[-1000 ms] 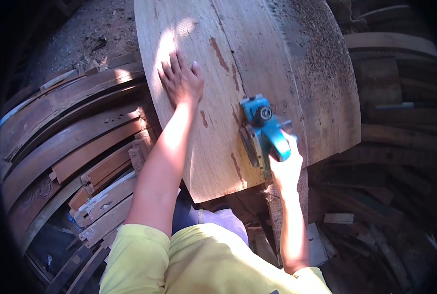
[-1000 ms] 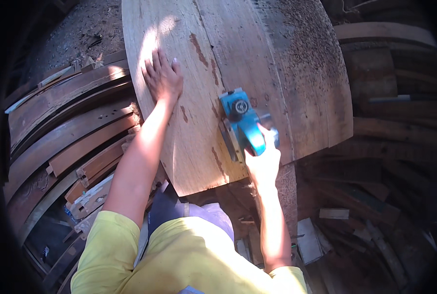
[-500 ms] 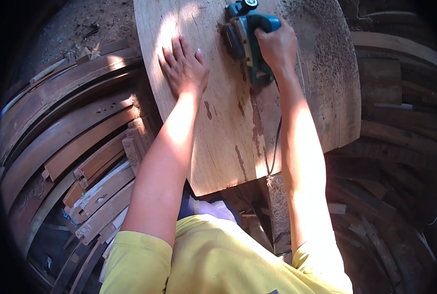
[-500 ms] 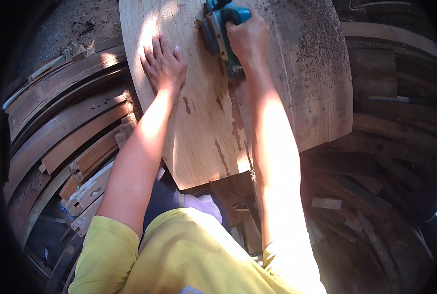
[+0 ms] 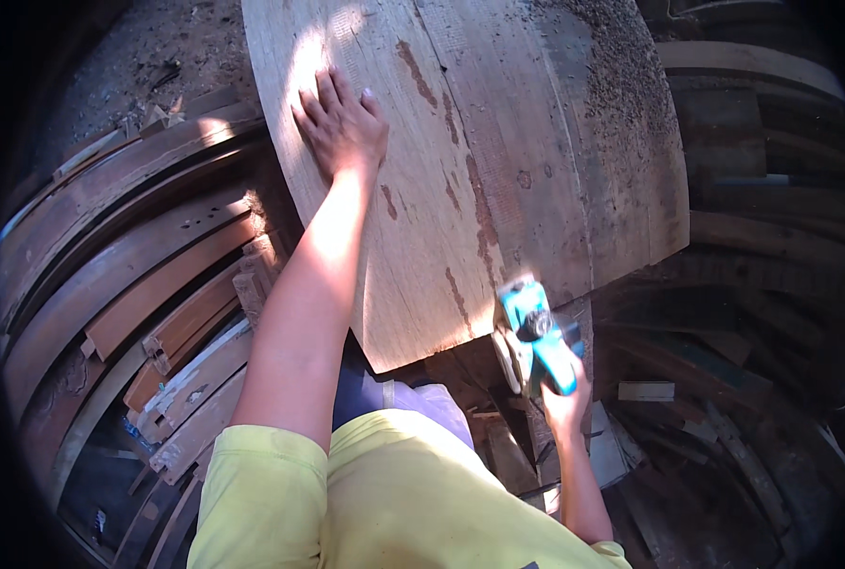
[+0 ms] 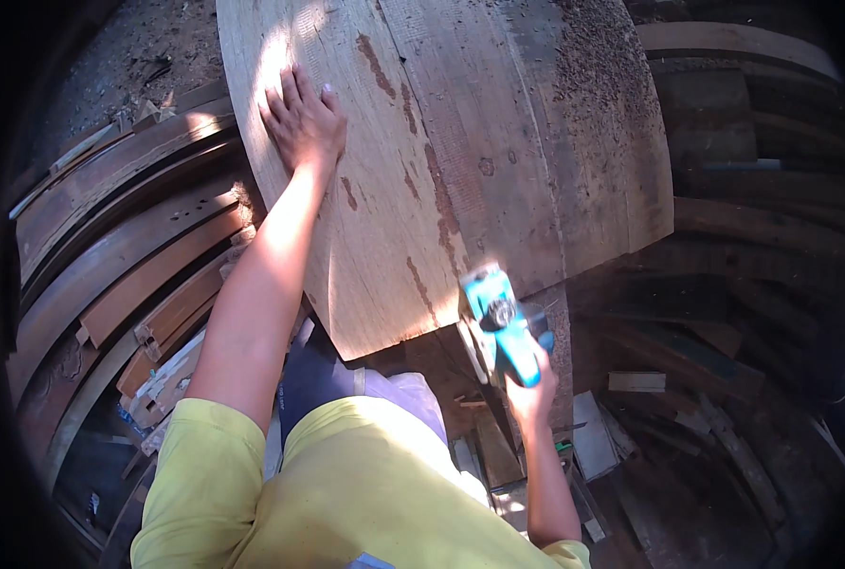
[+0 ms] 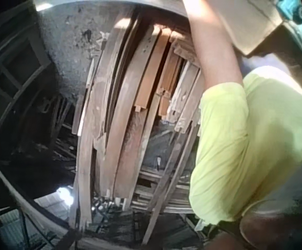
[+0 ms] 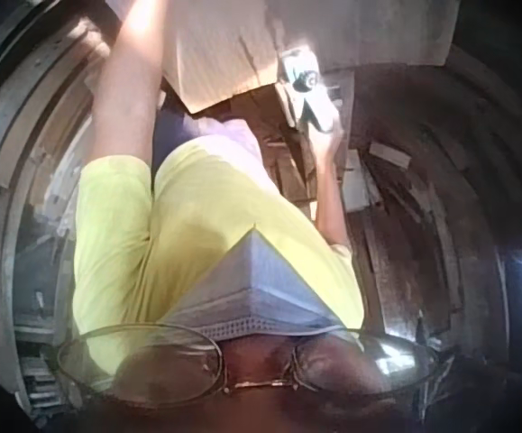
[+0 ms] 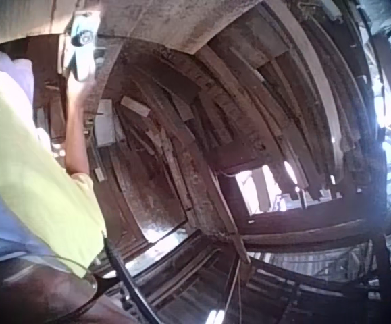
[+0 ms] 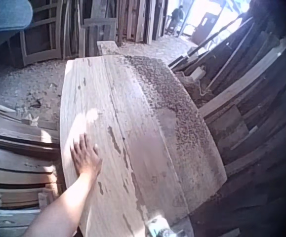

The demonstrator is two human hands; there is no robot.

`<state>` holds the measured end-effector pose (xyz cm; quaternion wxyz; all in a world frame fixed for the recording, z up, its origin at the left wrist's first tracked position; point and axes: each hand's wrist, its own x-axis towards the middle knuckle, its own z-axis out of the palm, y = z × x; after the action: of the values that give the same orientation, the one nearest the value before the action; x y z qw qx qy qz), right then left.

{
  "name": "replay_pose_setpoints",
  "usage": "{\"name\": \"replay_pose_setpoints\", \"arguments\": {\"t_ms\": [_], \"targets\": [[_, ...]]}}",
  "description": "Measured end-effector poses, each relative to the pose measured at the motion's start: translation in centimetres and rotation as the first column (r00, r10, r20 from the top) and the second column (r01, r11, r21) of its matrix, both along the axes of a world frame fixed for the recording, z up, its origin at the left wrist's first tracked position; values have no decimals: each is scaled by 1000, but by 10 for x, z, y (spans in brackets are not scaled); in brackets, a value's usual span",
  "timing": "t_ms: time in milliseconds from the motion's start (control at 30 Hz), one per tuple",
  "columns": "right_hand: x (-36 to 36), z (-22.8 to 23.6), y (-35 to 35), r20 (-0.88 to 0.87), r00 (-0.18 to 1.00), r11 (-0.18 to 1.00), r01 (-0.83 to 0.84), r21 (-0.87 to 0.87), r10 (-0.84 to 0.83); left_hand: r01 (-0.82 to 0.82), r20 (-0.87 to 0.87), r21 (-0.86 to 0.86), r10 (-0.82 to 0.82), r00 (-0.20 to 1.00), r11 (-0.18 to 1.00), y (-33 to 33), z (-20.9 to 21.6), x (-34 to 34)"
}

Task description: The person constructs a wooden surface by removing nails with pliers and a screwdriver, hammering nails to join boards, and using an electric planer to smooth the wood.

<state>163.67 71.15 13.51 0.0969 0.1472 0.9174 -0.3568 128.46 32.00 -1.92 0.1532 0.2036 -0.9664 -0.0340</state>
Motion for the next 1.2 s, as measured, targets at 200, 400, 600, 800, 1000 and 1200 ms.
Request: {"name": "replay_pose_setpoints", "arguments": {"t_ms": [200, 400, 600, 800, 1000, 1200], "targets": [[-4, 1, -7, -26, 999, 997, 17, -80, -19, -6, 3, -33, 6, 1000, 999, -2, -3, -2], [-125, -13, -56, -74, 997, 995, -3, -97, -4, -9, 61, 7, 8, 998, 1000, -1, 4, -3], [-286, -12, -145, -177, 982, 998, -68, -4, 66, -21, 70, 15, 19, 997, 1000, -3, 5, 1], [-434, -26, -217, -312, 946, 997, -77, 31, 83, -9, 89, 23, 7, 996, 1000, 1, 12, -1], [-540, -42, -244, -369, 926, 984, -17, 178, 83, -1, 51, 24, -1, 999, 1000, 2, 6, -3], [-439, -37, -179, -250, 938, 970, -243, 24, 241, 0, 40, 30, -1, 999, 1000, -1, 3, -3]]}}
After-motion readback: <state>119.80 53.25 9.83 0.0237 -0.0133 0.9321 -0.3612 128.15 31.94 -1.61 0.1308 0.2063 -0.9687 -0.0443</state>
